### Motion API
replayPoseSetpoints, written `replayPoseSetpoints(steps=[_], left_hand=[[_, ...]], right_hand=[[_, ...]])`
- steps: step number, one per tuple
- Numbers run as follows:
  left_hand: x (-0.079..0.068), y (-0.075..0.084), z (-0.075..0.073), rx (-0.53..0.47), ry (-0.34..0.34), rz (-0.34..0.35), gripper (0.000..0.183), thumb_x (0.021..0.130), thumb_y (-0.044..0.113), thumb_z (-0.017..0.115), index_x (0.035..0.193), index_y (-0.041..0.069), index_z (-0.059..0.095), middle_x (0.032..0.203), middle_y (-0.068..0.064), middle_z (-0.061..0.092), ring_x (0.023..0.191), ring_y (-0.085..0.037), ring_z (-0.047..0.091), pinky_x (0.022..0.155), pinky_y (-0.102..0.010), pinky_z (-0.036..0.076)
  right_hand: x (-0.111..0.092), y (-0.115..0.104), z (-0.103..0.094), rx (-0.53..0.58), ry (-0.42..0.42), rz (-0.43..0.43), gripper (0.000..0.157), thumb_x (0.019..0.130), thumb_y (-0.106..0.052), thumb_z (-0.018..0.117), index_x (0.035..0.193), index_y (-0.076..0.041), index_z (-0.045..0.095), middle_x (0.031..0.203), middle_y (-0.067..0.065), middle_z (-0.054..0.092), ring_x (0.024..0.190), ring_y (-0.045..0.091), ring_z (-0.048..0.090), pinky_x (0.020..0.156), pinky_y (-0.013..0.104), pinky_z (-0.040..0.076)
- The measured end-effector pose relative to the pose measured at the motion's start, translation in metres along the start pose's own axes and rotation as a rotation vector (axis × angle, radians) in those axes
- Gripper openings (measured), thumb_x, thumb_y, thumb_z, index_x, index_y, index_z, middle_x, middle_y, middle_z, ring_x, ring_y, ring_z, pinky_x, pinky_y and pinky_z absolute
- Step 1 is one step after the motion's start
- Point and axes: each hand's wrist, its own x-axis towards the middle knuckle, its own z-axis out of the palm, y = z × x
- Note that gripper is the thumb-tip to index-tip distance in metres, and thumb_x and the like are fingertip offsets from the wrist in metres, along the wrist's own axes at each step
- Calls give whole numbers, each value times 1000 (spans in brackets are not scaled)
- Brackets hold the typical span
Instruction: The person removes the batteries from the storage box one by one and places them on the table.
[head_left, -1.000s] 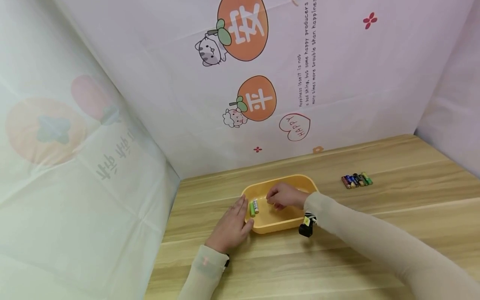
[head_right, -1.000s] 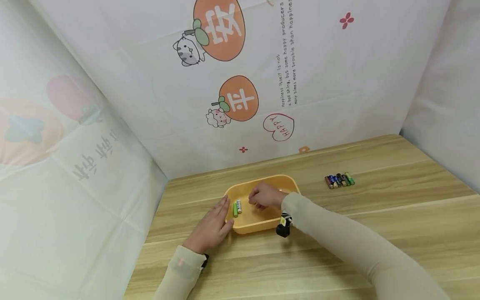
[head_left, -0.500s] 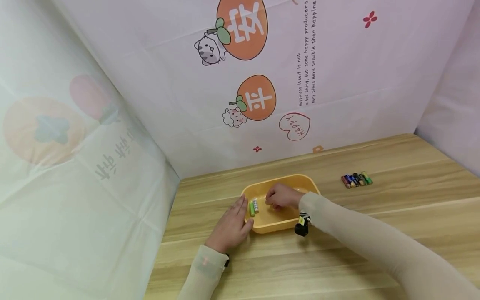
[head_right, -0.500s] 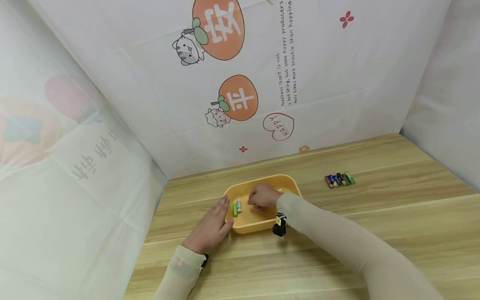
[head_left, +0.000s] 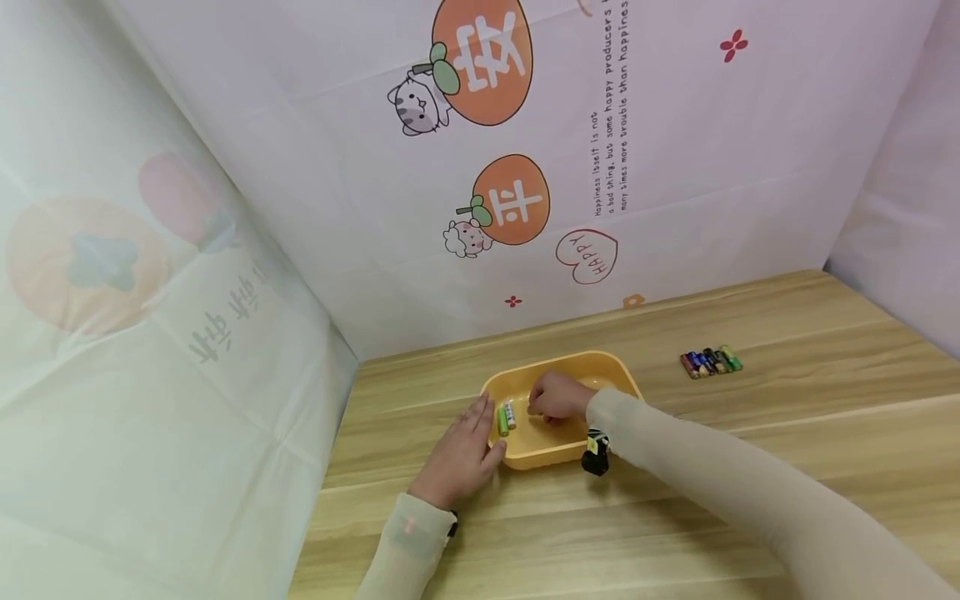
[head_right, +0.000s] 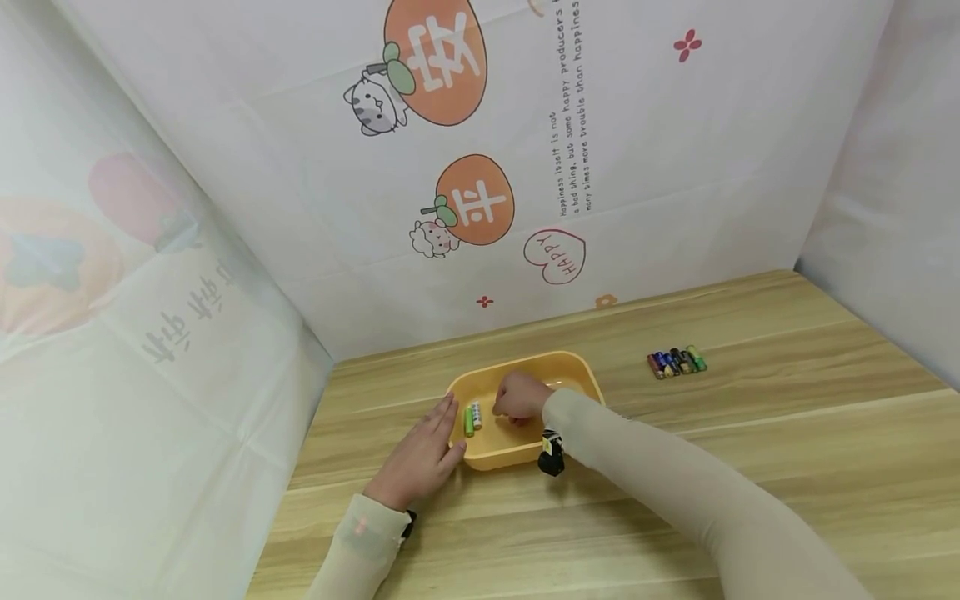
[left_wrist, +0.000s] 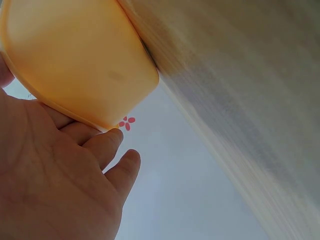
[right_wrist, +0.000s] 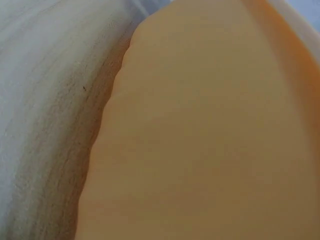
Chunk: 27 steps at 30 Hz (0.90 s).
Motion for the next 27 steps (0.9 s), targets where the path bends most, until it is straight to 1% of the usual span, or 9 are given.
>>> replayPoseSetpoints(steps=[7,12,16,20,23,27], left_hand=[[1,-2,0,15,6,1,66,104,40,36,154,2,21,161,-8,13,146,-18,12,114,-44,23],[0,-2,2,16,-3,5,66,104,40,36,154,2,21,161,-10,14,146,-18,13,114,-44,23],[0,-1,3,13,-8,5,66,104,41,35,154,1,21,161,-10,14,146,-18,12,114,-44,23],[0,-1,3,14,-3,7,66,104,41,35,154,2,20,161,-10,14,146,-18,12,114,-44,24],[0,-1,2,19,-4,5,66,104,41,35,155,2,20,161,-9,13,146,-17,11,114,-43,23],[0,-1,3,16,-8,-3,66,104,41,36,155,2,20,161,-8,13,146,-16,10,114,-43,23]], right_hand=[[5,-3,3,-65,8,-13,8,87,-12,70,89,-5,70,69,8,66,59,20,63,54,32,53],[6,-4,7,-137,26,-16,9,83,-14,74,86,-6,70,65,5,64,56,17,60,52,30,51],[8,-4,9,-178,29,-14,11,80,-14,77,85,-7,70,66,3,63,56,15,59,52,28,50],[11,-2,11,-194,23,-9,14,79,-15,77,88,-7,70,68,3,63,57,15,60,54,29,50],[14,0,12,-212,29,-25,13,80,-15,76,90,-7,71,67,2,63,57,15,60,54,28,50],[18,2,16,-206,26,-44,10,81,-17,74,85,-9,71,65,1,63,55,14,58,52,28,49]])
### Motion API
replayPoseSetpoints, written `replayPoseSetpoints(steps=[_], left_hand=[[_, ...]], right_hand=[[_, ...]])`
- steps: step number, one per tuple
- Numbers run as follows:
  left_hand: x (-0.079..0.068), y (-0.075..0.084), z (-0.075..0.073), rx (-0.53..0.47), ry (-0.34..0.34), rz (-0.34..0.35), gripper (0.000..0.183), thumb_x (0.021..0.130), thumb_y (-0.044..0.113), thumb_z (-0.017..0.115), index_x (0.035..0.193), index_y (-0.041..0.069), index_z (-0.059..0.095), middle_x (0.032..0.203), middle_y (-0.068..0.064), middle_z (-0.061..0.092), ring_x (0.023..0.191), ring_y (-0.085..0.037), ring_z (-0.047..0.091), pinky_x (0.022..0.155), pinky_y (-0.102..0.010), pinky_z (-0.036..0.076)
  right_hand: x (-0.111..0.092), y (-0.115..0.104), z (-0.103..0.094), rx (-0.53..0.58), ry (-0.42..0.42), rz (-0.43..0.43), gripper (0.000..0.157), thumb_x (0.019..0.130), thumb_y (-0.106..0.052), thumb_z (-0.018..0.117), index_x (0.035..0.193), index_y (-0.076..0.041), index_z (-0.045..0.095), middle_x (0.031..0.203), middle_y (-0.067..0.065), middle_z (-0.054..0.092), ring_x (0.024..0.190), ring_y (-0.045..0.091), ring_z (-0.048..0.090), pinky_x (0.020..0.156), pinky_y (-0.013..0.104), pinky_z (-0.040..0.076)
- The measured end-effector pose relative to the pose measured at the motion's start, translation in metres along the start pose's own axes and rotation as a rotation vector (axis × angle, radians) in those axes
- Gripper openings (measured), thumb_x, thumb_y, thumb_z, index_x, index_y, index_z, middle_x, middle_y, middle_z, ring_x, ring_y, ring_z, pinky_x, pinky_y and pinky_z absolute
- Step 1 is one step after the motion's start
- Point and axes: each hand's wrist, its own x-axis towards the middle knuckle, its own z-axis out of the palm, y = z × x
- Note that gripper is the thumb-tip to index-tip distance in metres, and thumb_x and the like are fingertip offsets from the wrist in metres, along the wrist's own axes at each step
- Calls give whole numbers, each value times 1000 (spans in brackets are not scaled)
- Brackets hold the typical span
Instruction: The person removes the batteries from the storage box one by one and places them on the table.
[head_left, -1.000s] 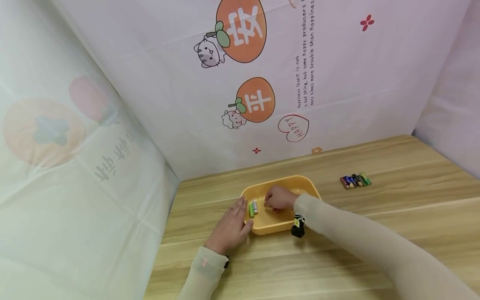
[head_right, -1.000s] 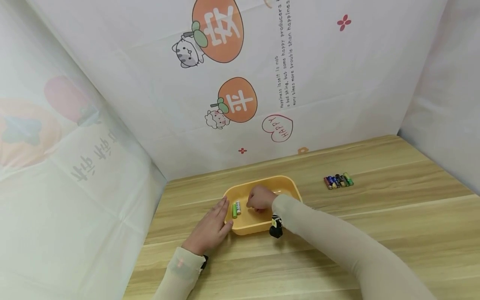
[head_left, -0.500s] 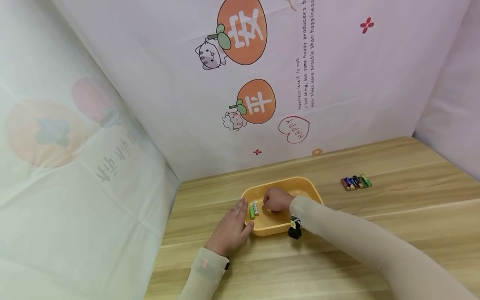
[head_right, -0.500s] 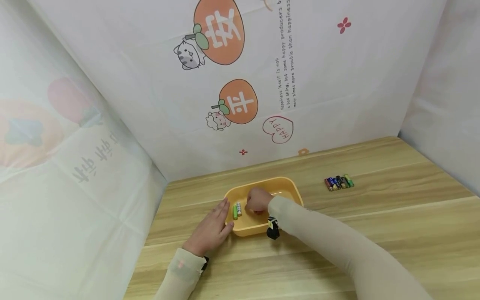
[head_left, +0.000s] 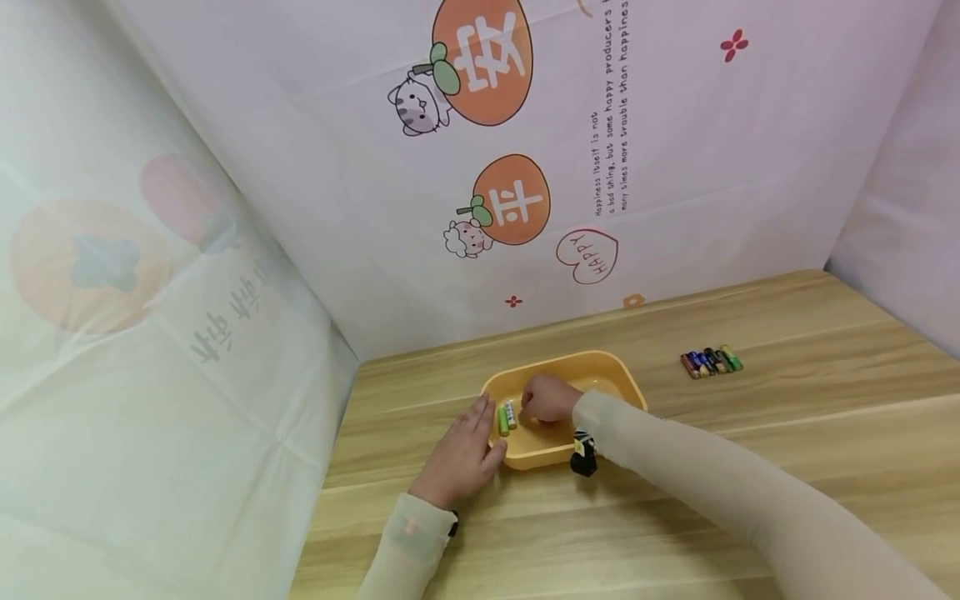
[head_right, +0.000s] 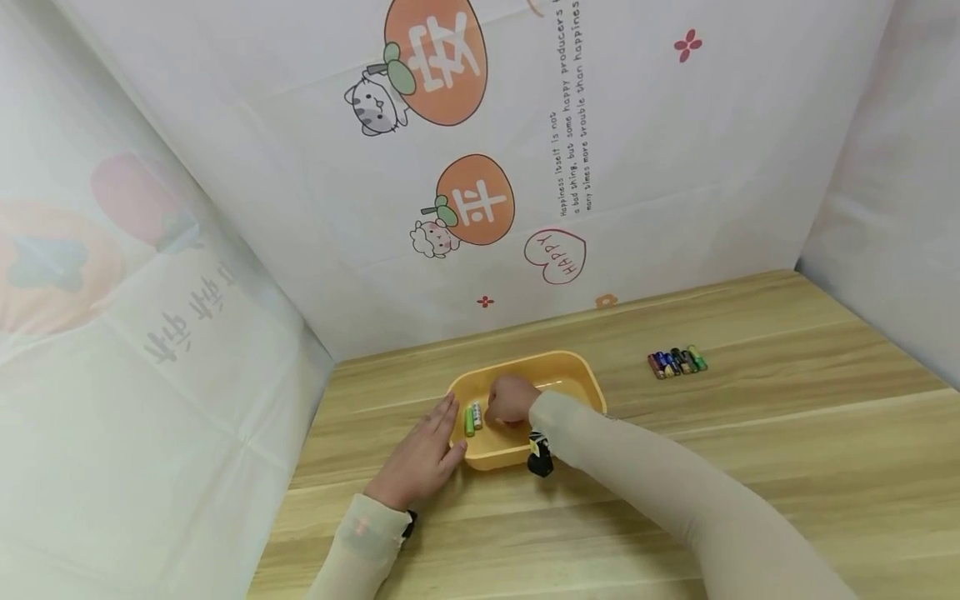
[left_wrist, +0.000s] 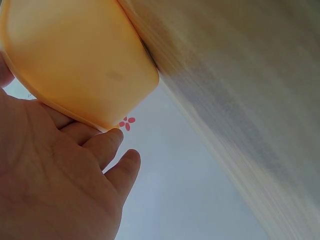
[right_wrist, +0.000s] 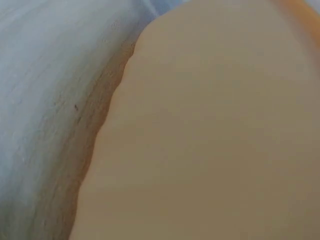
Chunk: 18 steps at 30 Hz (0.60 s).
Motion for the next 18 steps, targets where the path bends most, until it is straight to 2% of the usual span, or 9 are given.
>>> replayPoseSetpoints(steps=[6,11,18], left_hand=[[0,0,-1,-7,-2,-5,66,104,42,36,155,2,20,161,-8,13,146,-16,11,114,-44,22],[0,-1,0,-2,6,-2,66,104,41,36,154,2,21,161,-8,13,146,-16,11,114,-43,23],[0,0,-1,0,0,2,65,104,41,36,154,2,21,161,-9,14,146,-16,11,114,-44,23]], right_hand=[[0,-7,2,30,-13,8,9,83,-18,72,77,-12,69,61,3,62,51,14,55,47,28,46],[1,-14,4,11,-12,-4,12,86,-21,69,77,-13,69,60,3,62,48,12,53,45,26,44],[6,-17,9,-11,13,-39,15,83,-18,71,72,-10,68,57,2,61,47,12,53,45,26,44]])
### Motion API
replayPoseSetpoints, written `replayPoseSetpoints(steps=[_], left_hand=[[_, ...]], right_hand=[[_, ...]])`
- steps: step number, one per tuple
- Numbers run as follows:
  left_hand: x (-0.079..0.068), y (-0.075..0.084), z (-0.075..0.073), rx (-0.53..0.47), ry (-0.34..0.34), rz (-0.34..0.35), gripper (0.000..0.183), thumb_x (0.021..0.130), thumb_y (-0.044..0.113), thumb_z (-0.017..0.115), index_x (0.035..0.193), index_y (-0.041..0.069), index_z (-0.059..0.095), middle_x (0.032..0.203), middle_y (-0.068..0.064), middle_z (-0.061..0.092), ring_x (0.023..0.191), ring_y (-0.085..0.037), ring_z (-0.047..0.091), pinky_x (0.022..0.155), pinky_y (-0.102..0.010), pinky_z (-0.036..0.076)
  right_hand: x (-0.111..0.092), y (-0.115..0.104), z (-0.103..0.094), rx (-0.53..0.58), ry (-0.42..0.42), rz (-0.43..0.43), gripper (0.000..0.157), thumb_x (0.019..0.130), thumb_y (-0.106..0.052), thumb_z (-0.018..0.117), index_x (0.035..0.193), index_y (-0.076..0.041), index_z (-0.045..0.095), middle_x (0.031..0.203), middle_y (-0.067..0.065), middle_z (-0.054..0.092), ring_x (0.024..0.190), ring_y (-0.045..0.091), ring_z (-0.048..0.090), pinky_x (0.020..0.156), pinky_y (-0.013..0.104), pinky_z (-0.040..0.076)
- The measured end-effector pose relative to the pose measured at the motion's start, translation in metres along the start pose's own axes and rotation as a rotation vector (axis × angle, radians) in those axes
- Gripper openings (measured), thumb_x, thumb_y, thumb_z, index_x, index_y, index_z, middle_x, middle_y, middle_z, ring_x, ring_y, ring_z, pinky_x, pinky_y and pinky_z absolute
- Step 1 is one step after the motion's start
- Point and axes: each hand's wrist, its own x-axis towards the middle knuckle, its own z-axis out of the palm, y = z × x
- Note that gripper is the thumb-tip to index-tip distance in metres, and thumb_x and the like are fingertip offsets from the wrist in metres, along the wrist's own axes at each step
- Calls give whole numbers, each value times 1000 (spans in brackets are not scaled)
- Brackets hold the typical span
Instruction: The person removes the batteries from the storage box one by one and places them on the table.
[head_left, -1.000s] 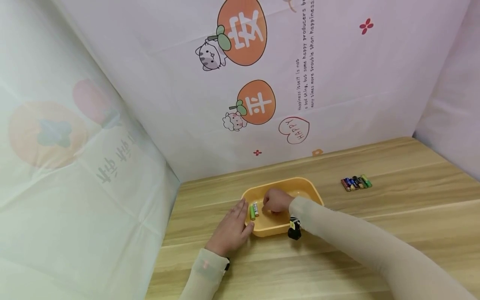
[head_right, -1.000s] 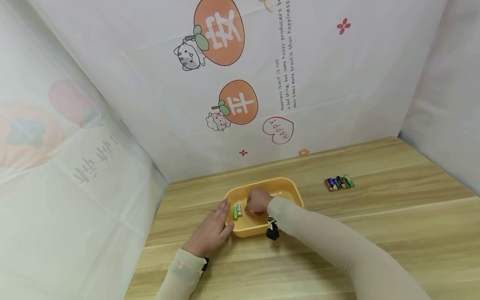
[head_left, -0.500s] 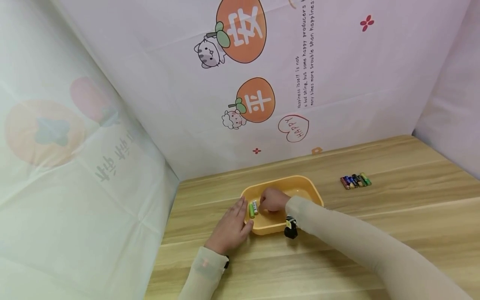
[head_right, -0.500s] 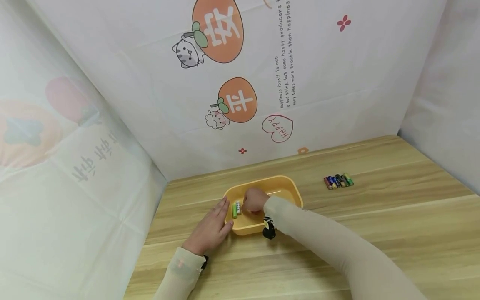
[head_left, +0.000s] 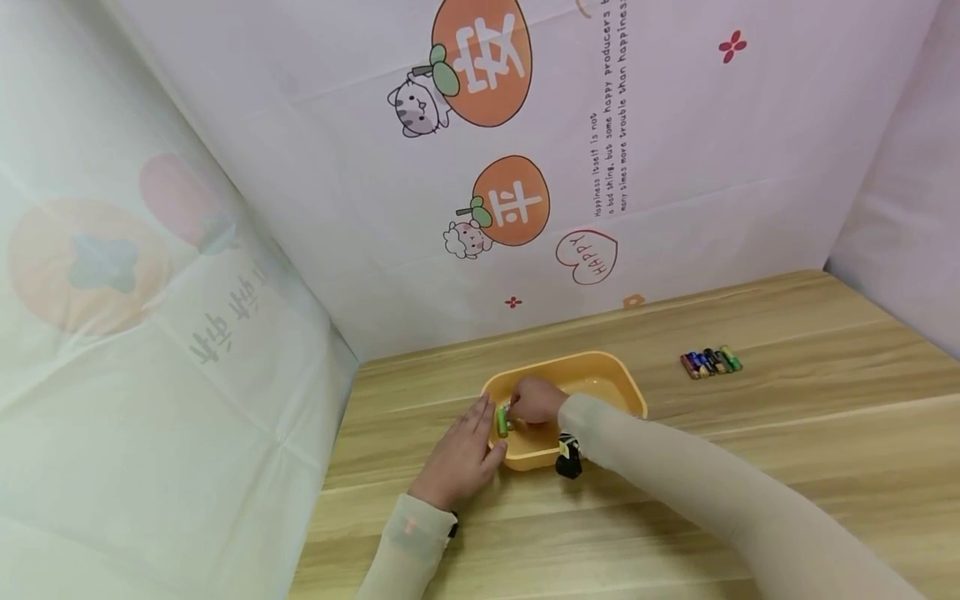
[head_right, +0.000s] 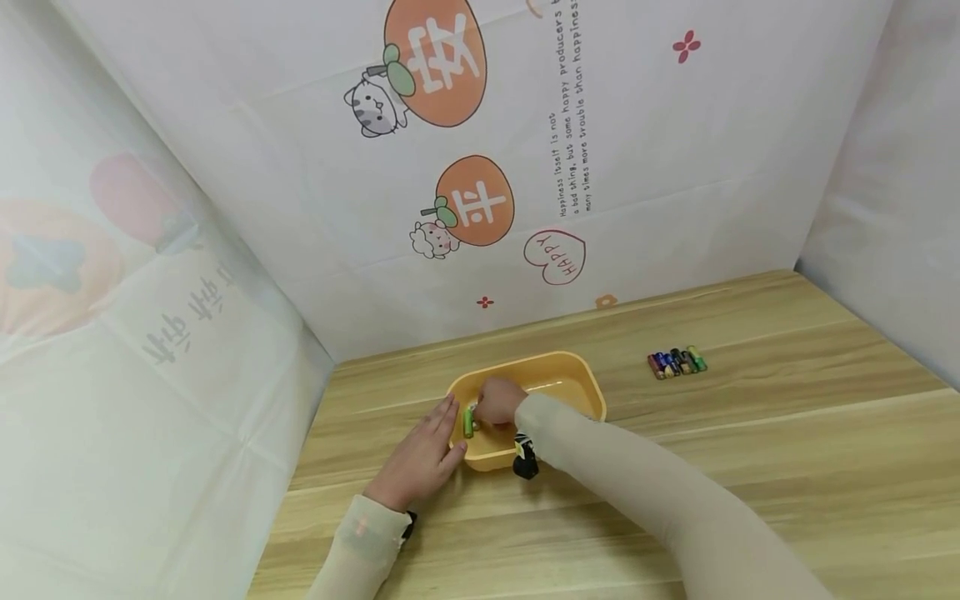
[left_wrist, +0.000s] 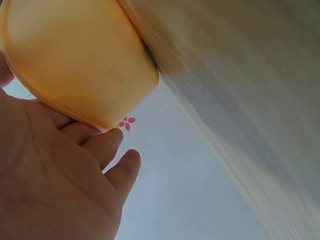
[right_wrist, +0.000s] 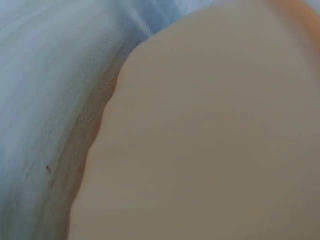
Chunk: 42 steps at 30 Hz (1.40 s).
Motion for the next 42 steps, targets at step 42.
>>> replayPoseSetpoints(steps=[42], left_hand=[[2,0,-3,15,-7,10,66,104,42,31,154,1,19,161,-10,14,146,-17,10,114,-41,22]], right_hand=[[-1,4,-13,293,-156,-22,23,81,3,63,102,5,70,73,10,66,62,18,61,58,33,54]])
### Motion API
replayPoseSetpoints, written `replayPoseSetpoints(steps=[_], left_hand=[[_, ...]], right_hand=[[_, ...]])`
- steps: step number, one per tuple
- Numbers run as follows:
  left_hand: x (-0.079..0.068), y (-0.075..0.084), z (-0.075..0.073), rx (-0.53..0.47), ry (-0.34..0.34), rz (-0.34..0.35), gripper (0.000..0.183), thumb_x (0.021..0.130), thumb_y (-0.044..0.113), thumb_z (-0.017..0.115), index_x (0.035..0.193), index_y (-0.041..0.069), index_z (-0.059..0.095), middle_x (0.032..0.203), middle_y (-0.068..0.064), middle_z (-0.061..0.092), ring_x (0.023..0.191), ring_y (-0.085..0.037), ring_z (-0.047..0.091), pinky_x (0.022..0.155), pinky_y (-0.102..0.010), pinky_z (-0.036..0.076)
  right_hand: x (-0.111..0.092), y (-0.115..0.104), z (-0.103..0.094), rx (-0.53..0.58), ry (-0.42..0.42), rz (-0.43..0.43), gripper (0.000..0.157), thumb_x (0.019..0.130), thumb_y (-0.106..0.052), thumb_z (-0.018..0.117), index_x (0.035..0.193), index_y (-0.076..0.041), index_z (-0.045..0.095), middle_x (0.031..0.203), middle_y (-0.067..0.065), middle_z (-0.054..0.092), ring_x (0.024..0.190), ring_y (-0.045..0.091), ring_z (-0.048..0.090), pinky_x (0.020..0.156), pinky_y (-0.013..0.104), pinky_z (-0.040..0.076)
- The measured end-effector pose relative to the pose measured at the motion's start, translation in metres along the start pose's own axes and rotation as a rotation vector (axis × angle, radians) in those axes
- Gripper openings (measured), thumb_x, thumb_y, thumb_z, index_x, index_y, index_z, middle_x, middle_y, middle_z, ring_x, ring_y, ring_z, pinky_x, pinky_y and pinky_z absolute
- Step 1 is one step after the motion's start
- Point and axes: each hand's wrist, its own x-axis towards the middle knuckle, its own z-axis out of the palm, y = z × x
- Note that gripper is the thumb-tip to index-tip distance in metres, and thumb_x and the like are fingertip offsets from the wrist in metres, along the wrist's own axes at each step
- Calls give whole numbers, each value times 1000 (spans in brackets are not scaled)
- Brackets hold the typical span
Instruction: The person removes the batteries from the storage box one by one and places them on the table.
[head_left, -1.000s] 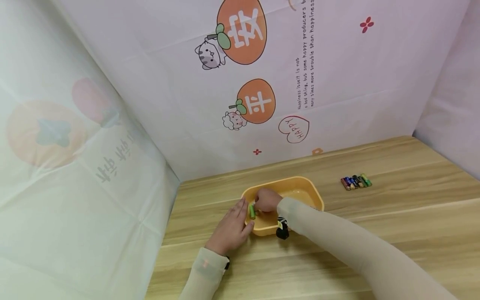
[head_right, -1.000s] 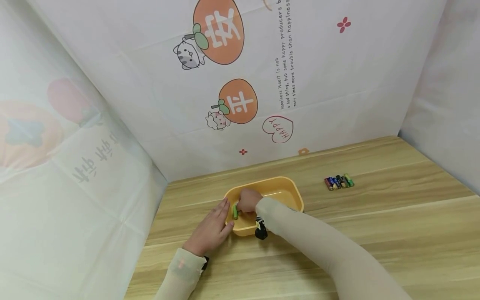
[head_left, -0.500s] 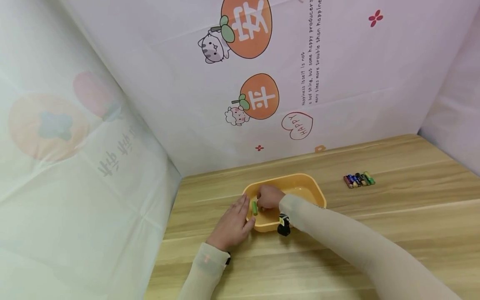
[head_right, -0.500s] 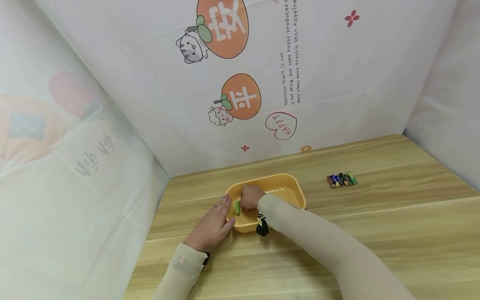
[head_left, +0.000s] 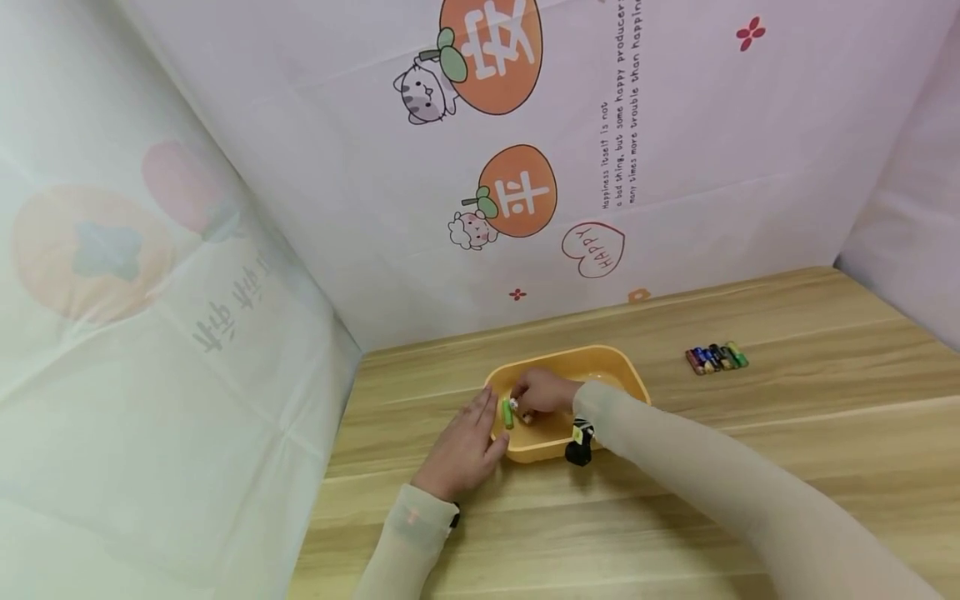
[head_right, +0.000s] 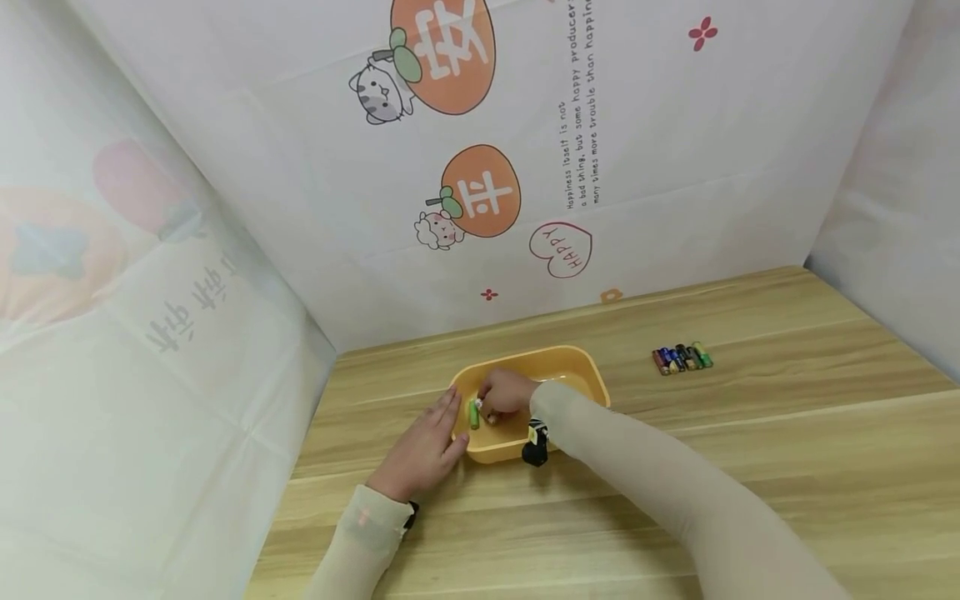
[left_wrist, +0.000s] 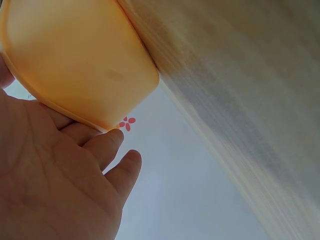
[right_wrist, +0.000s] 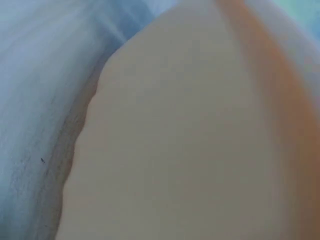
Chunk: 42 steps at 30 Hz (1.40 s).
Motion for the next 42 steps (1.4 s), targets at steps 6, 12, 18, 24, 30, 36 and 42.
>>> replayPoseSetpoints(steps=[6,12,18,24,30,36,42], left_hand=[[0,-1,0,-1,4,2,66,104,42,32,154,1,20,161,-11,14,146,-18,12,114,-42,23],[-1,-1,1,-8,8,0,67,104,43,32,154,2,18,161,-10,13,146,-18,12,114,-43,23],[0,-1,-1,-9,-8,-6,66,104,43,32,154,2,17,161,-9,11,146,-17,9,115,-42,21],[1,0,-3,-15,-16,-16,66,104,41,34,155,2,16,161,-9,11,146,-16,9,115,-41,20],[-1,1,-1,-27,1,-12,67,104,41,36,154,1,18,161,-10,12,146,-17,10,115,-42,20],[-2,0,0,-25,4,-12,66,104,42,34,154,1,18,161,-9,11,147,-18,10,115,-42,20],[-1,1,0,-22,12,-11,66,104,41,35,154,2,18,161,-9,12,146,-18,11,115,-42,21]], right_hand=[[-7,-1,-5,67,-24,1,20,84,5,61,103,6,69,80,9,65,67,19,61,63,34,56],[-11,1,-8,108,13,24,28,86,4,60,113,9,64,85,11,64,68,20,60,61,34,55],[-12,6,-16,150,34,45,29,86,3,62,115,8,61,91,13,63,71,21,61,64,35,55],[-16,5,-22,165,35,45,28,88,1,63,115,8,62,89,15,66,72,21,63,64,34,55],[-21,8,-32,174,23,21,28,89,-1,63,115,9,62,93,17,65,75,24,63,68,37,56],[-30,7,-42,172,18,24,27,90,-2,63,115,10,62,97,19,65,77,23,63,74,40,56],[-39,8,-49,188,20,-5,28,91,-2,61,115,11,60,99,23,64,76,22,61,74,42,56]])
